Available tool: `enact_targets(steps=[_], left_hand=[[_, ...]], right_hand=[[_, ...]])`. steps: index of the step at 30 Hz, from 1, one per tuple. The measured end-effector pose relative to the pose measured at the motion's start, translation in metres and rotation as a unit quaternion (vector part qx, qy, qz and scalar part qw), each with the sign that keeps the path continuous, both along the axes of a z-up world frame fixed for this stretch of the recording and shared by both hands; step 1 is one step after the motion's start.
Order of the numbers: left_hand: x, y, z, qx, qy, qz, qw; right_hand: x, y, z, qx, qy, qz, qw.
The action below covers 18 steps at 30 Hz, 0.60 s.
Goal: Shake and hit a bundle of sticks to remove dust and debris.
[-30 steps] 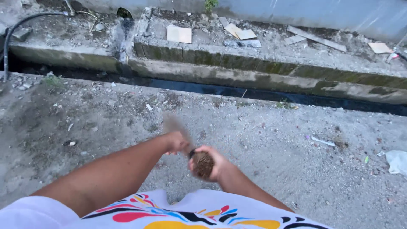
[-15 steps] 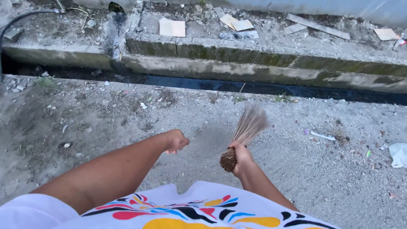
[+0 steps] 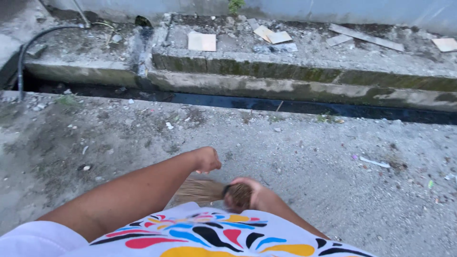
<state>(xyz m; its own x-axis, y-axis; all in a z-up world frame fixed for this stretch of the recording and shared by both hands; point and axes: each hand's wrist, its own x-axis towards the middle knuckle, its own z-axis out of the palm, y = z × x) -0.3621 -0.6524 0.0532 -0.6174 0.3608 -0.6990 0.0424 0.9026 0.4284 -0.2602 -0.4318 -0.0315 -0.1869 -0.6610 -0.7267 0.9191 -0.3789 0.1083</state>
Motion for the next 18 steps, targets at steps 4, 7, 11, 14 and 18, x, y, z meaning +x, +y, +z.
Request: enact_targets(steps=[4, 7, 11, 14, 18], left_hand=[[-0.022, -0.032, -0.037, -0.012, 0.066, -0.178, 0.982], [-0.013, -0.045, -0.019, -0.024, 0.087, -0.197, 0.976], [-0.039, -0.060, -0.040, -0.038, 0.135, -0.264, 0.954], [-0.039, -0.065, -0.015, -0.046, 0.144, -0.274, 0.950], [-0.040, -0.088, -0.009, -0.025, 0.118, -0.199, 0.973]], right_hand=[[-0.017, 0.032, 0.040, 0.130, -0.065, -0.101, 0.984], [-0.021, 0.025, 0.063, 0.239, -0.008, -0.168, 0.956], [-0.025, -0.025, 0.091, 0.325, 0.083, -0.141, 0.932], [-0.032, -0.059, 0.086, 0.246, 0.104, -0.131, 0.955], [-0.032, -0.115, 0.077, 0.003, 0.052, -0.093, 0.994]])
